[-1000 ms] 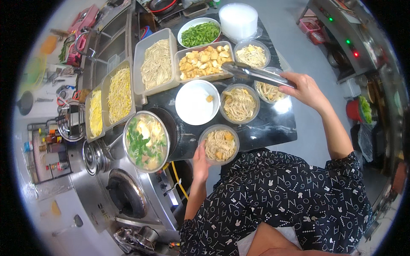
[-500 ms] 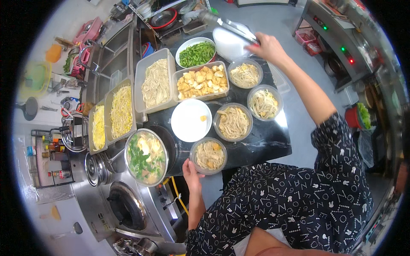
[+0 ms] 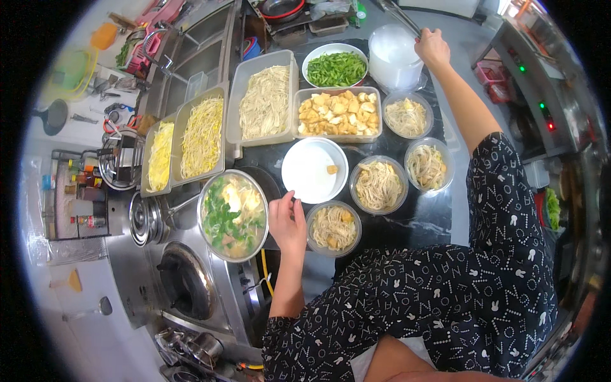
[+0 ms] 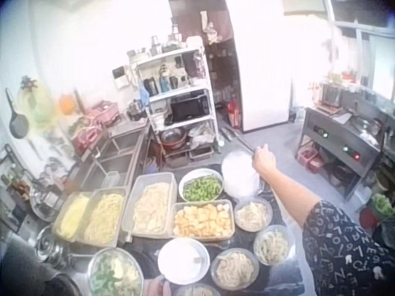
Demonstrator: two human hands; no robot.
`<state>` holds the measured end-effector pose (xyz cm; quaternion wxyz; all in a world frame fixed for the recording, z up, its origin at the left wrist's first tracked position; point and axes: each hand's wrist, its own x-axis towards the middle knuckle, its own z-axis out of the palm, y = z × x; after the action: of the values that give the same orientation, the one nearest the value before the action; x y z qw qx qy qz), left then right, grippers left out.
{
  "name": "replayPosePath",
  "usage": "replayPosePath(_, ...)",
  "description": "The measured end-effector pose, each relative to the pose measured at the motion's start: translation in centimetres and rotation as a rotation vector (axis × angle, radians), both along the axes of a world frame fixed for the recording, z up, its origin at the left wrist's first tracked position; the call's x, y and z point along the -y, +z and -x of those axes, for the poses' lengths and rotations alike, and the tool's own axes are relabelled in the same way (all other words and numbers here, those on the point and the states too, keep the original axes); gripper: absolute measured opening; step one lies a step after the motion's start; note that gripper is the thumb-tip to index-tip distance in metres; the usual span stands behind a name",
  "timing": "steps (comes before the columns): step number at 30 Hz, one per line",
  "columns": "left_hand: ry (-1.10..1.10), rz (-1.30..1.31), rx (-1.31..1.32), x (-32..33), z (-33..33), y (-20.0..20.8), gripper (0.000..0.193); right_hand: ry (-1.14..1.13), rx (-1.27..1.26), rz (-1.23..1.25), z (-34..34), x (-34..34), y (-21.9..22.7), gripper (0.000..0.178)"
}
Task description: The person assembles multiple noodle bowls by adding bean sprouts, enoki mushrooms, and sliced egg from stainless steel trays into small plastic containers using tongs. They then move to a separate station and add a spoonful of chili oil to a small container.
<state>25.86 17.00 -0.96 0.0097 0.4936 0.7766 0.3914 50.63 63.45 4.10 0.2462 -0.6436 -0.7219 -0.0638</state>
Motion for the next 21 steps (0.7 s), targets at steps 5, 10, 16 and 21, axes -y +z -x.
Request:
replayPosePath(5,-0.074,-0.031,0.068,-2.7,-0.7,1.5,0.019,0.034,-0.057,0.072,1.0,0.4,0.1,0.027)
replayPosePath(10,-0.111,-0.098,0.129,-4.2,-0.7,2.5,0.017,0.002,-0.234,0.143,1.4,0.0,1.0,0.026)
replayPosePath(16,-0.168,-0.103,0.236,-6.0,-1.6,2.2,0.017,-0.014,-0.174,0.162,1.2,0.8,1.1,0.029)
replayPosePath(21,-0.119,-0.065,0.250,-4.2,-2.4,2.6,0.017,0.035,-0.061,0.012,3.1,1.9,-0.6,0.031)
